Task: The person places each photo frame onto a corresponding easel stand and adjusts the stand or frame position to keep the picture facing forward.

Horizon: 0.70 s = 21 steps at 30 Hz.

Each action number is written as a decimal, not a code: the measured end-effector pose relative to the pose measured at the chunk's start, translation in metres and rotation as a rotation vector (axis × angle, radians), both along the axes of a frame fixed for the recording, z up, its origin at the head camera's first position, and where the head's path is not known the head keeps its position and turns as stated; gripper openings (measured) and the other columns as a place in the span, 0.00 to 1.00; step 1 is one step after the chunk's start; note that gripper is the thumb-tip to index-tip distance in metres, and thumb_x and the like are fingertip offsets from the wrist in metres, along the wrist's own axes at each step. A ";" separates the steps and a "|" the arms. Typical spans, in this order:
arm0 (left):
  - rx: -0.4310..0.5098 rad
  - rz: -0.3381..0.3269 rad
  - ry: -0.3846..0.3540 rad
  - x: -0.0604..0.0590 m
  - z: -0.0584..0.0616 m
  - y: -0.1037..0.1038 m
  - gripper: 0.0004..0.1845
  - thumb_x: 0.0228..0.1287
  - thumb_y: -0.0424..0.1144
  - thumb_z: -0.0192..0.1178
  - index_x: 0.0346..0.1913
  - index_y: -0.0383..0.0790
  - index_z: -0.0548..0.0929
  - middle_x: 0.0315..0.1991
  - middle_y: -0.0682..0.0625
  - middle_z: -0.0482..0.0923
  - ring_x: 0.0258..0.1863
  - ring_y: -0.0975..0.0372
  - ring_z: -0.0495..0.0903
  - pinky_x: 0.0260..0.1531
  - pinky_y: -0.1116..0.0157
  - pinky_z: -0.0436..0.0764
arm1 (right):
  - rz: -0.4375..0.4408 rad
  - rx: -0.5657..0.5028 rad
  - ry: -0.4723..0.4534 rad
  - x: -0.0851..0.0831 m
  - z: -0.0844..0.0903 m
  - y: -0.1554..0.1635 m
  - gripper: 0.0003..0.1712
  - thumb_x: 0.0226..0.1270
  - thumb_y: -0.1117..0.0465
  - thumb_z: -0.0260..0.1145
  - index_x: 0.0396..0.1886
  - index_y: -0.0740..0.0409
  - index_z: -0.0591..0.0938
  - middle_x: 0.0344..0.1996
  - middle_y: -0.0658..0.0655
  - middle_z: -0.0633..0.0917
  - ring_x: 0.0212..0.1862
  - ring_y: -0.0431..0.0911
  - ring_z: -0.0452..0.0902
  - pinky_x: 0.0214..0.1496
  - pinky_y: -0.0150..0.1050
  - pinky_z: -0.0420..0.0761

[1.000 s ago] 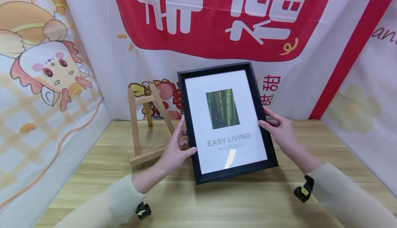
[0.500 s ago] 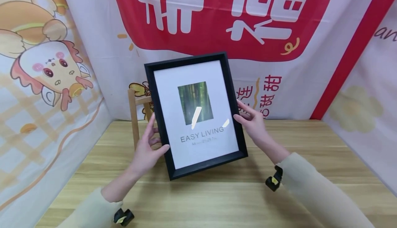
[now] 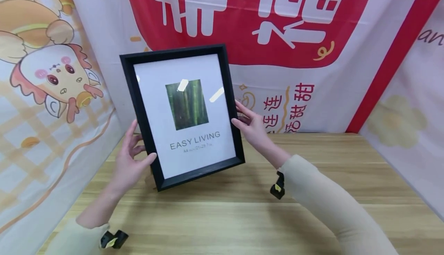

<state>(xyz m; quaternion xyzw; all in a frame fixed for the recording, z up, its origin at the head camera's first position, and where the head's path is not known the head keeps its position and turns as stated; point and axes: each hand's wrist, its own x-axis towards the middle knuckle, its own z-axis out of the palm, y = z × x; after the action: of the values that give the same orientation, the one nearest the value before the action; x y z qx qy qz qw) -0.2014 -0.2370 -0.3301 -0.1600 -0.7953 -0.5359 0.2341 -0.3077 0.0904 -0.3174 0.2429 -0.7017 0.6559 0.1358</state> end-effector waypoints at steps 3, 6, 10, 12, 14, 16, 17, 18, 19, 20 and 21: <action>-0.006 0.060 0.019 -0.001 0.005 -0.008 0.54 0.56 0.15 0.58 0.78 0.56 0.47 0.60 0.36 0.68 0.42 0.67 0.76 0.26 0.72 0.83 | 0.010 -0.020 0.048 -0.005 0.003 -0.015 0.33 0.64 0.77 0.62 0.69 0.60 0.70 0.59 0.65 0.77 0.56 0.57 0.77 0.55 0.38 0.79; -0.014 0.118 0.046 -0.003 0.009 -0.014 0.53 0.56 0.15 0.58 0.78 0.54 0.48 0.64 0.36 0.65 0.43 0.67 0.74 0.24 0.76 0.81 | 0.027 -0.043 0.091 -0.010 0.006 -0.028 0.33 0.65 0.77 0.62 0.70 0.61 0.69 0.59 0.65 0.76 0.57 0.55 0.77 0.57 0.38 0.78; -0.032 0.185 0.087 -0.006 0.015 -0.024 0.52 0.56 0.14 0.57 0.78 0.54 0.49 0.63 0.37 0.67 0.43 0.66 0.74 0.24 0.78 0.79 | 0.044 -0.054 0.110 -0.016 0.011 -0.046 0.33 0.67 0.75 0.60 0.71 0.58 0.68 0.60 0.63 0.75 0.57 0.53 0.76 0.57 0.39 0.78; -0.038 0.210 0.097 -0.008 0.017 -0.028 0.52 0.56 0.15 0.57 0.78 0.55 0.49 0.62 0.39 0.68 0.43 0.66 0.74 0.24 0.78 0.79 | 0.048 -0.062 0.109 -0.018 0.013 -0.053 0.33 0.67 0.75 0.60 0.71 0.58 0.68 0.61 0.64 0.75 0.57 0.54 0.76 0.56 0.40 0.78; -0.032 0.226 0.100 -0.010 0.018 -0.032 0.52 0.56 0.15 0.57 0.78 0.56 0.49 0.60 0.40 0.70 0.41 0.66 0.75 0.25 0.79 0.79 | 0.047 -0.062 0.111 -0.020 0.015 -0.060 0.33 0.67 0.76 0.59 0.71 0.59 0.67 0.61 0.65 0.75 0.56 0.55 0.76 0.56 0.41 0.79; -0.022 0.235 0.097 -0.012 0.017 -0.036 0.52 0.57 0.16 0.57 0.78 0.57 0.50 0.59 0.42 0.70 0.41 0.67 0.76 0.25 0.79 0.79 | 0.043 -0.068 0.123 -0.018 0.018 -0.066 0.32 0.67 0.77 0.59 0.71 0.62 0.67 0.60 0.68 0.75 0.56 0.57 0.76 0.57 0.43 0.78; -0.014 0.236 0.098 -0.013 0.017 -0.038 0.51 0.57 0.15 0.56 0.78 0.57 0.50 0.59 0.43 0.71 0.40 0.66 0.76 0.25 0.79 0.79 | 0.043 -0.070 0.127 -0.016 0.020 -0.069 0.32 0.66 0.78 0.59 0.70 0.65 0.67 0.60 0.69 0.75 0.56 0.58 0.76 0.57 0.45 0.78; -0.009 0.237 0.101 -0.014 0.016 -0.040 0.51 0.56 0.15 0.56 0.78 0.56 0.51 0.58 0.44 0.71 0.40 0.66 0.76 0.25 0.78 0.80 | 0.043 -0.069 0.133 -0.014 0.021 -0.071 0.32 0.66 0.78 0.59 0.70 0.66 0.67 0.60 0.70 0.75 0.56 0.59 0.76 0.58 0.46 0.77; -0.005 0.236 0.104 -0.015 0.015 -0.042 0.51 0.56 0.15 0.56 0.77 0.56 0.51 0.58 0.45 0.71 0.40 0.66 0.76 0.25 0.78 0.80 | 0.039 -0.064 0.139 -0.011 0.022 -0.073 0.31 0.66 0.79 0.59 0.69 0.68 0.67 0.59 0.71 0.75 0.56 0.60 0.75 0.58 0.48 0.77; -0.005 0.237 0.107 -0.016 0.013 -0.044 0.51 0.56 0.15 0.56 0.77 0.55 0.52 0.57 0.45 0.72 0.40 0.65 0.76 0.25 0.78 0.80 | 0.037 -0.061 0.146 -0.008 0.023 -0.075 0.31 0.66 0.79 0.58 0.69 0.70 0.66 0.59 0.73 0.75 0.56 0.61 0.75 0.58 0.50 0.77; -0.005 0.236 0.111 -0.017 0.011 -0.046 0.51 0.55 0.14 0.56 0.77 0.55 0.52 0.57 0.45 0.72 0.40 0.65 0.76 0.25 0.78 0.80 | 0.036 -0.060 0.147 -0.005 0.024 -0.077 0.31 0.65 0.80 0.58 0.68 0.71 0.66 0.59 0.73 0.75 0.56 0.61 0.75 0.58 0.51 0.76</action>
<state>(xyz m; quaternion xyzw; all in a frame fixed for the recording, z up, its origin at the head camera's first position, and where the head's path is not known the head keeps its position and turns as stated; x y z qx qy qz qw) -0.2188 -0.2831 -0.3188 -0.0953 -0.7958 -0.4928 0.3388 -0.3124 0.0135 -0.2936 0.2988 -0.6652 0.6594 0.1826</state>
